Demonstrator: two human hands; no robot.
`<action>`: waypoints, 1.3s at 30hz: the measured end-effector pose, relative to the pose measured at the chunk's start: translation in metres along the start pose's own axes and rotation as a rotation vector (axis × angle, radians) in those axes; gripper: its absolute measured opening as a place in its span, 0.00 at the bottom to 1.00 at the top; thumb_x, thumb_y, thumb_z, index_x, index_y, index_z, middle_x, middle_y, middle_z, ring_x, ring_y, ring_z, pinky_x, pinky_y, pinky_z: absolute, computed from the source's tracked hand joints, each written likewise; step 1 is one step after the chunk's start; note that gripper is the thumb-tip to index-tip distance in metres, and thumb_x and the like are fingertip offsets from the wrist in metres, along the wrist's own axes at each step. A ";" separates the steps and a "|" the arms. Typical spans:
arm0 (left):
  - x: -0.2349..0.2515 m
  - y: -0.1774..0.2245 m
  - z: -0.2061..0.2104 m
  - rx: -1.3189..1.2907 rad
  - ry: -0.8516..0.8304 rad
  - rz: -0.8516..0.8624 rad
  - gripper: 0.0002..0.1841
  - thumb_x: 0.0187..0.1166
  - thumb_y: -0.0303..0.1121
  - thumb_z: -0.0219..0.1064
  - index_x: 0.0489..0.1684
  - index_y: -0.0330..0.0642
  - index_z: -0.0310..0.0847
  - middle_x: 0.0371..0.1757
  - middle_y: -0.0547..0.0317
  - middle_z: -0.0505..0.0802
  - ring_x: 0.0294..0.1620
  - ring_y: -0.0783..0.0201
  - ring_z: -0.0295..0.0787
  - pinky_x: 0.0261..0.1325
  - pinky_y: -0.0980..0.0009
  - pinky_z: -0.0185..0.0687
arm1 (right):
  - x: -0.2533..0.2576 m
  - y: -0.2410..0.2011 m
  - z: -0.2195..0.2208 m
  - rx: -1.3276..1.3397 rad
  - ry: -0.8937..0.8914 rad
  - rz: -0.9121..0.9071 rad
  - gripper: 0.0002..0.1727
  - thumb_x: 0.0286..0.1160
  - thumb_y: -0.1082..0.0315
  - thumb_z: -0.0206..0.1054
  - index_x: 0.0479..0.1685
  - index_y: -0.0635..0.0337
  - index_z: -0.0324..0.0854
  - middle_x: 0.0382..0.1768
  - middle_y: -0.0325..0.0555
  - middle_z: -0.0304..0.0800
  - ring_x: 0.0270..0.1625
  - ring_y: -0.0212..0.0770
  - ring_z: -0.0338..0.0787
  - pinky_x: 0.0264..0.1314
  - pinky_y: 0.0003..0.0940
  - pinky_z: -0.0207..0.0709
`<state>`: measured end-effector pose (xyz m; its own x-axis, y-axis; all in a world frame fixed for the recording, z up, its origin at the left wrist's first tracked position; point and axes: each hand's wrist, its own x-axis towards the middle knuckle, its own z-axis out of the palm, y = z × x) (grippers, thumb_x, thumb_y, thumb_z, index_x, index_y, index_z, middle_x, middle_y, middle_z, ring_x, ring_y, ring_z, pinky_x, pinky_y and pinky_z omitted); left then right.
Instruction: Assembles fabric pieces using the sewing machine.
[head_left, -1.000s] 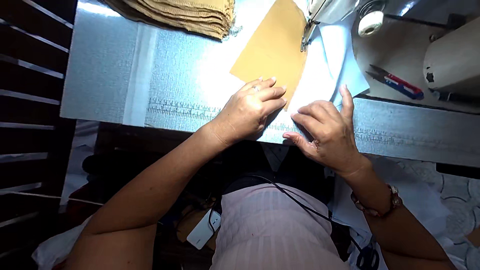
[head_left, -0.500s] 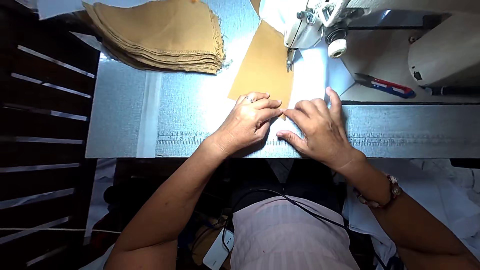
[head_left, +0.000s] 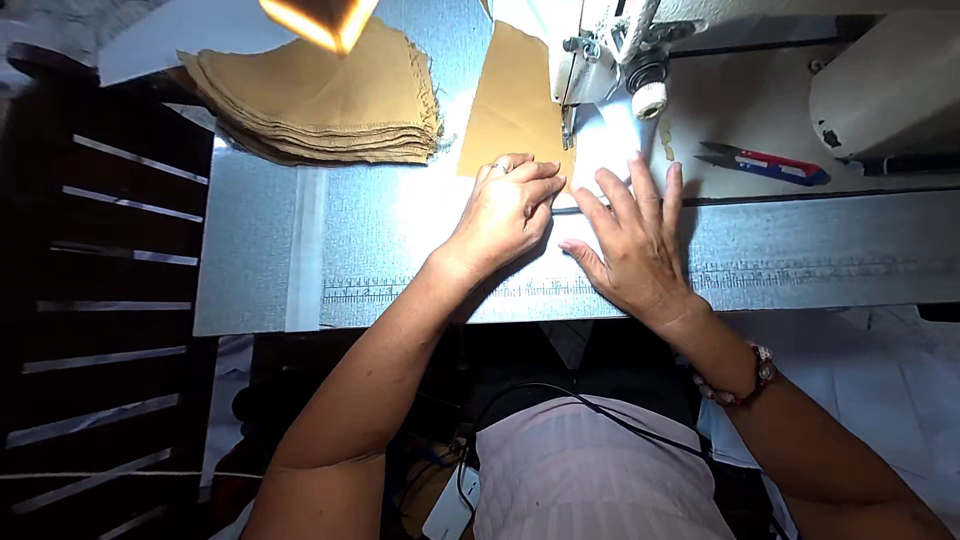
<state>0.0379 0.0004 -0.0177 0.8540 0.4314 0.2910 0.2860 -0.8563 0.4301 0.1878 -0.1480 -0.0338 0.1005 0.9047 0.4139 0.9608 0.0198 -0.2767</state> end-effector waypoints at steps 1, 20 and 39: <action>0.003 -0.001 0.001 0.005 0.000 -0.013 0.20 0.84 0.32 0.53 0.60 0.41 0.92 0.70 0.51 0.91 0.77 0.41 0.79 0.76 0.42 0.68 | 0.000 0.000 0.000 0.003 0.025 -0.008 0.33 0.86 0.41 0.53 0.76 0.55 0.80 0.81 0.56 0.76 0.91 0.68 0.57 0.89 0.76 0.35; 0.033 -0.014 0.009 0.045 -0.012 -0.152 0.24 0.89 0.36 0.48 0.75 0.37 0.81 0.83 0.49 0.80 0.89 0.41 0.65 0.91 0.42 0.47 | -0.001 0.003 0.002 0.109 0.072 -0.036 0.26 0.84 0.49 0.61 0.68 0.58 0.85 0.76 0.63 0.80 0.88 0.71 0.63 0.90 0.69 0.45; -0.056 0.144 0.091 -0.540 -0.299 0.730 0.09 0.89 0.36 0.61 0.50 0.43 0.85 0.45 0.52 0.92 0.49 0.58 0.89 0.57 0.69 0.82 | -0.356 0.054 -0.152 -0.109 0.287 1.219 0.21 0.84 0.70 0.59 0.69 0.77 0.79 0.62 0.75 0.84 0.61 0.64 0.87 0.66 0.51 0.79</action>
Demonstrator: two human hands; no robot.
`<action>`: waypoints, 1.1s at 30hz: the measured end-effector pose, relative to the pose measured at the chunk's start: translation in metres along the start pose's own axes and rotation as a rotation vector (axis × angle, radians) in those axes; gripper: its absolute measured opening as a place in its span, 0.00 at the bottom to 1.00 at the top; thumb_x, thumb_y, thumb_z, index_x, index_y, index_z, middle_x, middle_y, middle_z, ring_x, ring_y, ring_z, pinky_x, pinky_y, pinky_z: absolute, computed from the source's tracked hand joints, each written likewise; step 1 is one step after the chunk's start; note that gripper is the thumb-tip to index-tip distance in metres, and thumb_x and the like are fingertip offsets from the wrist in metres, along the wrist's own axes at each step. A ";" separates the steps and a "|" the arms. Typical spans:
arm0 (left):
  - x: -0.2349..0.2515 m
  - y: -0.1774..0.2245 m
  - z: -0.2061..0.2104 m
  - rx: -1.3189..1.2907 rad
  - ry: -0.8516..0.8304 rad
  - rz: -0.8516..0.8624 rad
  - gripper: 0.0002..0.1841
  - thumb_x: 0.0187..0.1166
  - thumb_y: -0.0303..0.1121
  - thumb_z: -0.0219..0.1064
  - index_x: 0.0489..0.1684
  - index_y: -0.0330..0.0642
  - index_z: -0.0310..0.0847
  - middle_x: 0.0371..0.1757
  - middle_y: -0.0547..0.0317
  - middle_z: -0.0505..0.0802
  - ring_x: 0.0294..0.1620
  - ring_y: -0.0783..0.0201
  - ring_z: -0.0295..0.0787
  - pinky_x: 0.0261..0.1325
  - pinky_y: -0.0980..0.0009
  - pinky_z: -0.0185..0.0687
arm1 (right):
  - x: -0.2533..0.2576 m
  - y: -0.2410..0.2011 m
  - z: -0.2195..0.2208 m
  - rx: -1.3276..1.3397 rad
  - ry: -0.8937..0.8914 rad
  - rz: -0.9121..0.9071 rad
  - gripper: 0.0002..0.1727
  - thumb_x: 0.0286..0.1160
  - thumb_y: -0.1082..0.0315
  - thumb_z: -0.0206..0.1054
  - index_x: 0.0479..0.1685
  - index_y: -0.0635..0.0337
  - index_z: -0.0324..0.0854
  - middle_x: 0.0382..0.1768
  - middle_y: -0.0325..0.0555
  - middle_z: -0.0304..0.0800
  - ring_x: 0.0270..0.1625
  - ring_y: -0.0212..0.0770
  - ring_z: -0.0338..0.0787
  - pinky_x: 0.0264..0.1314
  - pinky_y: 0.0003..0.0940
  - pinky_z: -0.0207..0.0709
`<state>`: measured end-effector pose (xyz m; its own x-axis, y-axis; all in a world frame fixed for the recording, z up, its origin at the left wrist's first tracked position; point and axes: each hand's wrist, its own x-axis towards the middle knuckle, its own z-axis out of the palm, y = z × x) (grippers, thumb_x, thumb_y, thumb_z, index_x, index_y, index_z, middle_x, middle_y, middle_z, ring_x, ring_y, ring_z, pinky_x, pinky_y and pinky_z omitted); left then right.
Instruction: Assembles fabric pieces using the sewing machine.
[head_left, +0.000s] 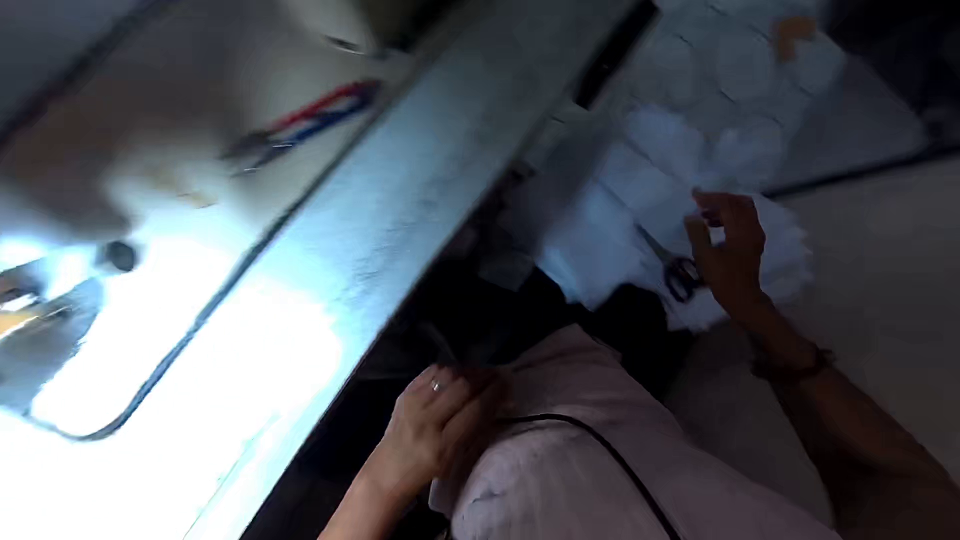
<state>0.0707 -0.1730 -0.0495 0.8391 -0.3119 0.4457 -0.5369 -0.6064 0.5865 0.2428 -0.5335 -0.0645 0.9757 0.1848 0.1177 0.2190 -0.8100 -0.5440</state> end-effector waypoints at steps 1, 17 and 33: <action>0.011 -0.007 0.022 -0.067 -0.067 -0.024 0.12 0.89 0.37 0.60 0.47 0.41 0.88 0.44 0.50 0.94 0.48 0.57 0.91 0.56 0.66 0.84 | -0.009 0.017 -0.008 0.061 0.043 0.192 0.22 0.86 0.69 0.57 0.73 0.75 0.76 0.61 0.72 0.84 0.57 0.55 0.87 0.62 0.43 0.80; 0.102 -0.026 0.187 -0.889 -0.388 -1.507 0.39 0.86 0.30 0.64 0.92 0.39 0.40 0.80 0.34 0.73 0.66 0.45 0.84 0.62 0.51 0.86 | -0.035 0.121 0.062 -0.070 -0.306 0.178 0.20 0.80 0.74 0.63 0.69 0.71 0.81 0.64 0.74 0.85 0.70 0.74 0.82 0.76 0.69 0.69; 0.115 0.010 0.208 -1.048 0.352 -1.686 0.39 0.70 0.10 0.68 0.78 0.39 0.48 0.49 0.51 0.80 0.37 0.68 0.83 0.42 0.72 0.85 | -0.037 0.137 0.016 0.229 -0.032 0.410 0.21 0.79 0.72 0.62 0.70 0.71 0.80 0.50 0.65 0.89 0.47 0.49 0.89 0.53 0.41 0.82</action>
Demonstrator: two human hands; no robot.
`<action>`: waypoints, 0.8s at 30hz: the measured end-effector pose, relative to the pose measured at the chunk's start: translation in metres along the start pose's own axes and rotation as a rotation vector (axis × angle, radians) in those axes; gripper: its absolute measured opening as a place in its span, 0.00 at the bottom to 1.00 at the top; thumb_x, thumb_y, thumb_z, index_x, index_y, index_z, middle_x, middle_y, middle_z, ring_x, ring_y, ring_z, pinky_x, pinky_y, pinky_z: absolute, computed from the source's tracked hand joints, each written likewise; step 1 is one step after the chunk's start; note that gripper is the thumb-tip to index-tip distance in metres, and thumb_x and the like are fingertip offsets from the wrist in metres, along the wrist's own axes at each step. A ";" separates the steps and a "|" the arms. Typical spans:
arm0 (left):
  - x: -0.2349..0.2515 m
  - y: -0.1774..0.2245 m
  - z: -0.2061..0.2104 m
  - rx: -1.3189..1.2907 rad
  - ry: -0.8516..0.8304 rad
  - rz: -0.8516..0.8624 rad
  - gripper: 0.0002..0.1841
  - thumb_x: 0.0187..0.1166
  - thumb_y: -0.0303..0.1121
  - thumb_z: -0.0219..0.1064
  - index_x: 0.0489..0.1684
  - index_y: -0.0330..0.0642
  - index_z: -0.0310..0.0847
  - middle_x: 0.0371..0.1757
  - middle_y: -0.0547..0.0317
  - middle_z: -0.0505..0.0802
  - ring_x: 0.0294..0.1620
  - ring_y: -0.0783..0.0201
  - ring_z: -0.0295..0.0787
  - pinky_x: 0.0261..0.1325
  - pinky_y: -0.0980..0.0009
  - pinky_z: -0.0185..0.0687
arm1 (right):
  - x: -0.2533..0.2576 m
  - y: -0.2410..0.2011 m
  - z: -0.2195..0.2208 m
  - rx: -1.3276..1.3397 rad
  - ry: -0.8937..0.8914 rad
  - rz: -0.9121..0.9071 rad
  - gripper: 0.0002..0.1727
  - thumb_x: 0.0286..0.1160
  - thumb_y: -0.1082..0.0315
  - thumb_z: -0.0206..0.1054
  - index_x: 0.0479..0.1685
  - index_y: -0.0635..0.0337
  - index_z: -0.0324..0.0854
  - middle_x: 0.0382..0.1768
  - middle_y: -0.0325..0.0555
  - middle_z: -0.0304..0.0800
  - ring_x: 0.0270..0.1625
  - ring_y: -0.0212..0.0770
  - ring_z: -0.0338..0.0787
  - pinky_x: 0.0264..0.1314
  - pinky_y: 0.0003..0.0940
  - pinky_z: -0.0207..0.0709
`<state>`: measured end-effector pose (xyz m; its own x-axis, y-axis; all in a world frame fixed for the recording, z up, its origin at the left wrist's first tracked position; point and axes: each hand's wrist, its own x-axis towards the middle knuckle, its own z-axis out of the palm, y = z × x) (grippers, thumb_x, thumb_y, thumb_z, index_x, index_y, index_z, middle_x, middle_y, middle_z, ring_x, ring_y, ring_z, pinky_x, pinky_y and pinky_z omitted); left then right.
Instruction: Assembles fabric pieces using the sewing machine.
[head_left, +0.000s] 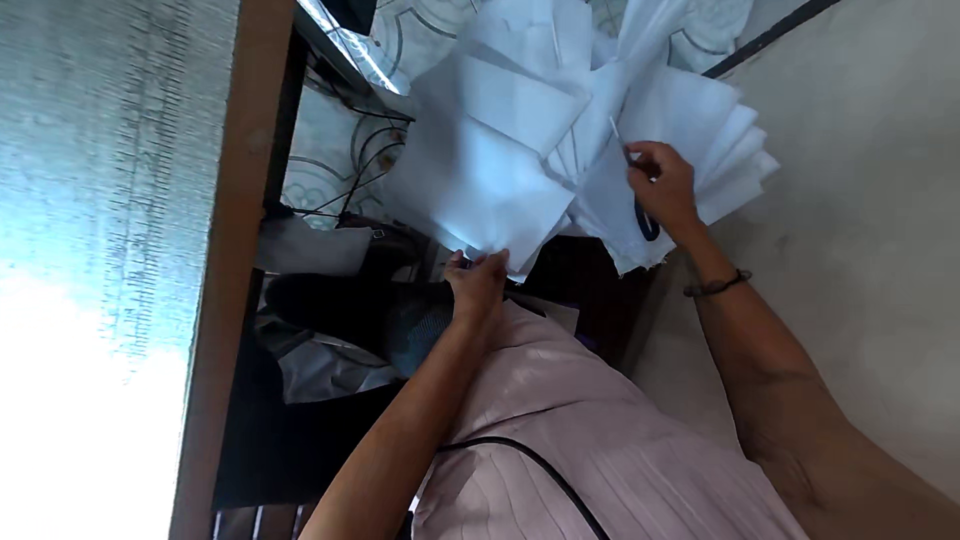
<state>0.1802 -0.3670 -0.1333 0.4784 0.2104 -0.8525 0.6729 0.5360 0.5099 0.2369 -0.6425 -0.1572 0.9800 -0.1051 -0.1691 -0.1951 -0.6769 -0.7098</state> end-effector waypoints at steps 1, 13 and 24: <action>-0.010 0.003 -0.002 -0.004 -0.036 -0.033 0.32 0.72 0.11 0.67 0.73 0.39 0.55 0.46 0.53 0.83 0.34 0.69 0.84 0.39 0.74 0.86 | 0.000 -0.003 -0.006 0.015 0.012 0.011 0.21 0.79 0.72 0.62 0.70 0.70 0.80 0.50 0.63 0.89 0.46 0.47 0.88 0.52 0.38 0.81; -0.133 0.072 -0.162 -0.038 -0.969 0.225 0.36 0.66 0.34 0.74 0.82 0.60 0.75 0.61 0.70 0.94 0.57 0.76 0.91 0.60 0.77 0.87 | 0.010 -0.020 0.038 -0.145 -0.281 -0.198 0.19 0.74 0.76 0.63 0.64 0.73 0.84 0.52 0.72 0.89 0.54 0.66 0.89 0.62 0.57 0.80; -0.198 0.056 -0.225 -0.380 -0.674 0.889 0.24 0.76 0.34 0.67 0.74 0.64 0.82 0.67 0.72 0.91 0.62 0.76 0.89 0.64 0.76 0.85 | -0.060 -0.217 0.073 0.112 -0.736 -1.089 0.23 0.69 0.61 0.60 0.61 0.57 0.88 0.63 0.52 0.92 0.74 0.55 0.84 0.80 0.64 0.65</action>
<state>-0.0037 -0.1943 0.0380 0.9728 0.2188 0.0761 -0.2038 0.6520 0.7303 0.2171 -0.4366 -0.0429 0.3931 0.8938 0.2161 0.6373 -0.0954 -0.7647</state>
